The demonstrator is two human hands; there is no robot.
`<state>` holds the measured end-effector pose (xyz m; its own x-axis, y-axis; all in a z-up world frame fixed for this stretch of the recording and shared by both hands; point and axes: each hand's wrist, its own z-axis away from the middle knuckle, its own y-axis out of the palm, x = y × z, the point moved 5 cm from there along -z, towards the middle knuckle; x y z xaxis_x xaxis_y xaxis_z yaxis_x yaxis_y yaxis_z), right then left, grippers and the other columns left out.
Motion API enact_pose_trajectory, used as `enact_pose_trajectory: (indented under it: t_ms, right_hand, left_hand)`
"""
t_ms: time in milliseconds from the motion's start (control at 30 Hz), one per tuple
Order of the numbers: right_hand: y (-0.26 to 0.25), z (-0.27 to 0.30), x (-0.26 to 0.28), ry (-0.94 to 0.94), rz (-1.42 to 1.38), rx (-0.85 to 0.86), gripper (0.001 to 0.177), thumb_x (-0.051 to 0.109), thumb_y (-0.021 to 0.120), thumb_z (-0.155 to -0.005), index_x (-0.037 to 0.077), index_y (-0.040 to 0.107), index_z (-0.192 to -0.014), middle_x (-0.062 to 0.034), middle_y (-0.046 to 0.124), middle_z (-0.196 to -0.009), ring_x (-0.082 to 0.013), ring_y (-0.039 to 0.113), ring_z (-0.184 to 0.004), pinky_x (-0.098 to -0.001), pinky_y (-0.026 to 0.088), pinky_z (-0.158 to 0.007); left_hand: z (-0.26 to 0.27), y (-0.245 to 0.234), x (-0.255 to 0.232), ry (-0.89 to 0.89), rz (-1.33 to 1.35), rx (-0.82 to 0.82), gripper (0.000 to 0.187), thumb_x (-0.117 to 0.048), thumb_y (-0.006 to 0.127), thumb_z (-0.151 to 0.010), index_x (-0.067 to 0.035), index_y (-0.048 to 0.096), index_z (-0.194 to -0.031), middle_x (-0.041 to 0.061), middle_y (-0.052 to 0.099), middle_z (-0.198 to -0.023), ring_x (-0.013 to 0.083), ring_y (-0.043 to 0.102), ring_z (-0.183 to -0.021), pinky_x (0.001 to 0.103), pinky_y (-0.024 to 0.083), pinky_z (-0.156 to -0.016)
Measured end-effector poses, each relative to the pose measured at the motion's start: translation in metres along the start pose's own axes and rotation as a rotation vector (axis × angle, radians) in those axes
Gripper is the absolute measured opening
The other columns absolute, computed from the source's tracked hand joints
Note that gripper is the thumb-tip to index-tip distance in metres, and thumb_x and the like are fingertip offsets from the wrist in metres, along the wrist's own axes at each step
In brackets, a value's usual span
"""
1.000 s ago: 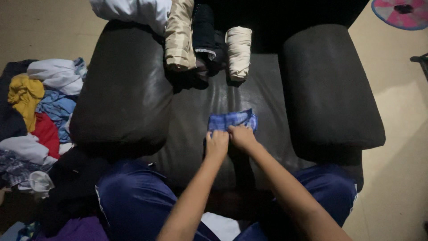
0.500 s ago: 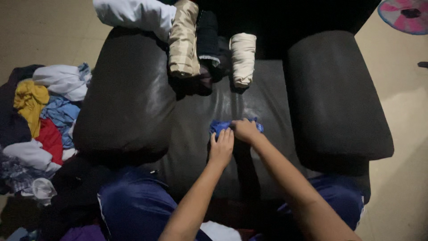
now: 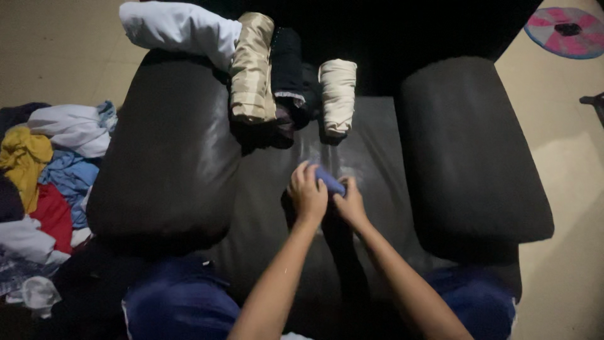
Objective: The person folds items of clothing including a blue cloth, a white tank top, a blue patterned cloth, a yellow t-shirt, a red t-shirt, a blue t-shirt, and another white item on a chair by hand.
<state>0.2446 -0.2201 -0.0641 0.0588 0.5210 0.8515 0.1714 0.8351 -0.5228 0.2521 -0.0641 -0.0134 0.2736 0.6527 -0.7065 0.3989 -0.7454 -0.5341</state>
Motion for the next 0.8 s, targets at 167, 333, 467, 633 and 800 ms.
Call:
enact_pose_trajectory:
  t_ms: [167, 333, 467, 633, 800]
  right_hand:
    - [0.025, -0.061, -0.006, 0.047, -0.342, 0.042, 0.039, 0.013, 0.072, -0.085, 0.008, 0.055, -0.119, -0.0096, 0.065, -0.103, -0.018, 0.061, -0.093, -0.0371, 0.053, -0.081]
    - [0.008, -0.182, 0.041, -0.049, 0.088, -0.067, 0.042, 0.025, 0.081, -0.075, 0.006, 0.06, -0.106, -0.0159, 0.068, -0.097, -0.024, 0.069, -0.086, -0.0372, 0.054, -0.075]
    - [-0.004, -0.246, 0.124, -0.279, 0.191, -0.345, 0.042, 0.022, 0.082, -0.085, -0.001, 0.057, -0.108, -0.0218, 0.064, -0.115, -0.0347, 0.066, -0.107, -0.0436, 0.054, -0.09]
    - [0.023, -0.255, 0.146, -0.287, 0.321, -0.066, 0.058, 0.019, 0.077, -0.082, 0.002, 0.053, -0.132, -0.0236, 0.053, -0.134, -0.0421, 0.057, -0.118, -0.047, 0.049, -0.095]
    - [0.042, -0.209, 0.123, -0.559, 0.301, -0.163, 0.063, 0.011, 0.078, -0.081, -0.002, 0.053, -0.137, -0.0288, 0.05, -0.138, -0.0466, 0.052, -0.124, -0.0488, 0.044, -0.104]
  left_hand:
    - [-0.031, 0.027, 0.012, -0.294, 0.513, 0.174, 0.047, -0.019, 0.064, -0.094, -0.004, 0.059, -0.138, 0.02, 0.064, -0.134, 0.0361, 0.062, -0.125, 0.044, 0.047, -0.106]
    - [-0.111, 0.009, 0.035, 0.054, 0.379, 0.172, 0.046, -0.022, 0.068, -0.094, -0.001, 0.06, -0.135, 0.022, 0.066, -0.133, 0.039, 0.064, -0.123, 0.044, 0.05, -0.106]
    - [-0.145, -0.014, 0.05, 0.089, -0.07, 0.25, 0.049, -0.023, 0.072, -0.086, -0.005, 0.064, -0.131, 0.015, 0.064, -0.132, 0.0355, 0.059, -0.121, 0.05, 0.048, -0.101]
    - [-0.157, -0.027, 0.054, 0.23, -0.515, 0.317, 0.038, -0.02, 0.074, -0.082, -0.011, 0.068, -0.119, 0.004, 0.06, -0.129, 0.0268, 0.051, -0.128, 0.053, 0.045, -0.099]
    - [-0.147, -0.041, 0.055, 0.197, -0.395, 0.396, 0.036, -0.021, 0.072, -0.083, -0.007, 0.068, -0.116, 0.01, 0.064, -0.119, 0.0306, 0.059, -0.114, 0.051, 0.048, -0.092]
